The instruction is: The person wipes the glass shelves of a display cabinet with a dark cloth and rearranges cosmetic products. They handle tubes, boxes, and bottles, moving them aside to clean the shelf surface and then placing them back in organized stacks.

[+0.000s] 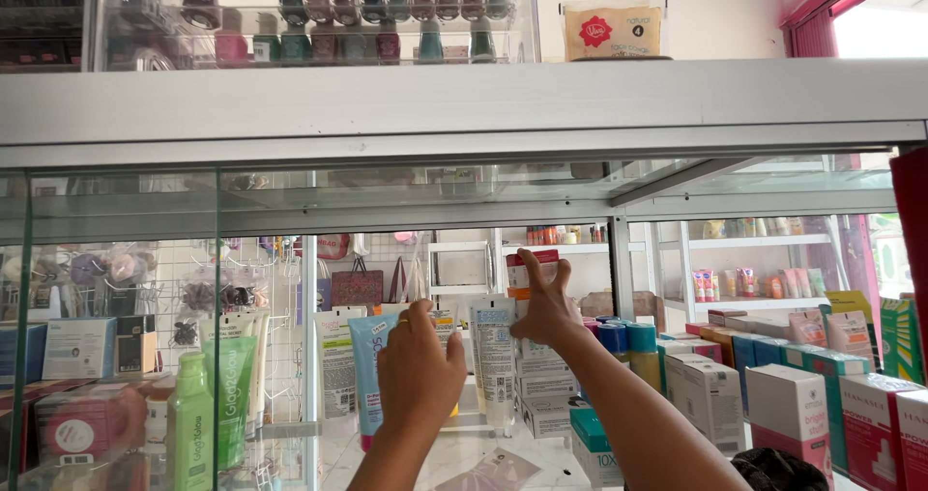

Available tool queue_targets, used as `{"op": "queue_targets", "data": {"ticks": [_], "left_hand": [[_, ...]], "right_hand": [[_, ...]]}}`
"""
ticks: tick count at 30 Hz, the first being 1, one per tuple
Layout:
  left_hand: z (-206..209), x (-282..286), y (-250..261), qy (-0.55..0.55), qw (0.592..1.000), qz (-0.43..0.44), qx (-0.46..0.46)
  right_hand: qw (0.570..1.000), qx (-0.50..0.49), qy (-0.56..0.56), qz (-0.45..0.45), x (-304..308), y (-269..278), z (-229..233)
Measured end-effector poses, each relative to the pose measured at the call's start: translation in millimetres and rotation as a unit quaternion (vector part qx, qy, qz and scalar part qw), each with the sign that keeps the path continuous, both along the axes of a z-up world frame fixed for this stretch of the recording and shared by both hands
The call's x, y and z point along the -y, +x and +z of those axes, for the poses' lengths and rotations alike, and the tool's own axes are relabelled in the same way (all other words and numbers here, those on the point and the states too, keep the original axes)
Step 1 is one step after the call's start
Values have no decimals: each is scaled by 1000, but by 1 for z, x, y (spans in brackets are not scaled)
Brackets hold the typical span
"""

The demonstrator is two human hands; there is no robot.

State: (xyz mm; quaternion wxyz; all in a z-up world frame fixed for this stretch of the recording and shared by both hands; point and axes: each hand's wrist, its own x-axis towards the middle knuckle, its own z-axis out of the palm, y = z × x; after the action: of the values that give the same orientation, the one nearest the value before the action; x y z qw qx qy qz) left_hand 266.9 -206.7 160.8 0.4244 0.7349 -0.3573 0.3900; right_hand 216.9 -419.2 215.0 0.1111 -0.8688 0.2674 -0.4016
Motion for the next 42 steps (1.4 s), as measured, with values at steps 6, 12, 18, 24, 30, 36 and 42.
{"op": "queue_targets", "data": {"ticks": [6,12,18,24,30,36,42], "left_hand": [[0,0,-4,-3,1000,-9,-7],[1,-3,-7,22,1000,-15,-4],[0,-4,-9,12,1000,-23,-2],[-4,-4,-5,1,999,-25,19],[-4,-5,-7,16,999,-15,24],[-3,-7,-9,6,999,-21,38],[-9,-8,-14,-46,993,-50,92]], "right_hand": [[1000,0,22,-16,-1,7,-1],[999,7,41,-3,1,9,-1],[997,43,68,-16,-5,8,0],[996,64,57,-9,-8,1,5],[998,51,36,-3,-23,-7,15],[998,59,22,9,-44,-30,27],[995,82,53,33,-69,-80,31]]}}
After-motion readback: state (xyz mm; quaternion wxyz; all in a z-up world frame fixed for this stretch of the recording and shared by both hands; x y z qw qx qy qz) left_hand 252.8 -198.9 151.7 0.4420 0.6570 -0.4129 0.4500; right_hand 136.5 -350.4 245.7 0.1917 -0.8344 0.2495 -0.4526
